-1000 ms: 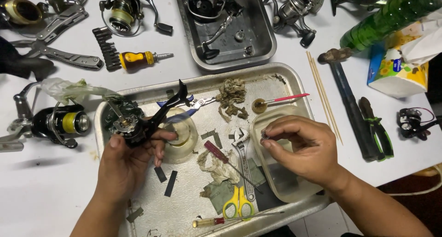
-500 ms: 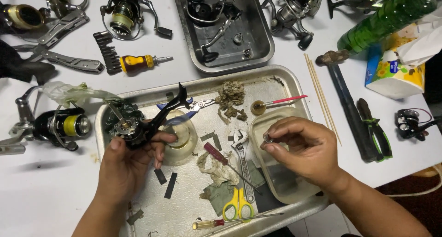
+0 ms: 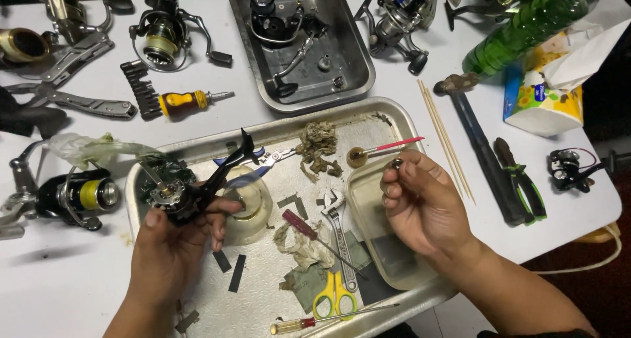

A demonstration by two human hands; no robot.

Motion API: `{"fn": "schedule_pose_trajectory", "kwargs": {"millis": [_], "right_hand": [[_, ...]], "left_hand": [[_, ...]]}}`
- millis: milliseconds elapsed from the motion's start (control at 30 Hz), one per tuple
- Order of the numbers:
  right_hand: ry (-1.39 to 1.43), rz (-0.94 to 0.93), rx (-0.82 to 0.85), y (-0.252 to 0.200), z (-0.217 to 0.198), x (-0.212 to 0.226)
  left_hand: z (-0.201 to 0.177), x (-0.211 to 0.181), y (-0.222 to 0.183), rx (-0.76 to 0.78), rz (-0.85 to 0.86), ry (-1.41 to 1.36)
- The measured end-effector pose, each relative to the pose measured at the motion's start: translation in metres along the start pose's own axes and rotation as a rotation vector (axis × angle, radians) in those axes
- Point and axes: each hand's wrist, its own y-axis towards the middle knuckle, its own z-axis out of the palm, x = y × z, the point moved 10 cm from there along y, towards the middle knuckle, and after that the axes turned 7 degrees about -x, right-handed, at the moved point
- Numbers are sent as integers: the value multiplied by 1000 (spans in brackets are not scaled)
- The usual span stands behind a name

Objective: Assembling and lubricating internal components of a fishing reel on a workbench.

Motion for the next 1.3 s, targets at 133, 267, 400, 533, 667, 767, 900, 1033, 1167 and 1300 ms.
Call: {"fn": "schedule_pose_trajectory", "kwargs": {"millis": [133,267,400,533,667,767,900,1033,1167,1300], "right_hand": [[85,16,-121,-9,-4,-4],[187,54,-224,-14,-18,-13],[190,65,-334,-15,-31,-19],[229,62,-265,-15,-23,-19],[264,48,-220,-17,-19,-19],[237,63,-174,-18,-14,-18],[49,73,-163,-15,-18,-10],[-332,2,-74,-11,6,6],[-574,-74,59,-10,64,15],[-838,-244,229,-12,127,5]], "left_hand": [[-2,1,0,7,-5,-34],[9,-9,-1,55,39,-35],[4,-5,-2,30,23,-26],[-1,-2,-3,0,12,-43],[0,-4,-4,18,23,-53],[1,-4,-4,-22,-3,-12],[22,-11,-4,-17,1,33],[45,-8,-12,16,-192,47],[69,-7,-19,69,-385,-56],[71,-1,-25,41,-441,-72]]}}
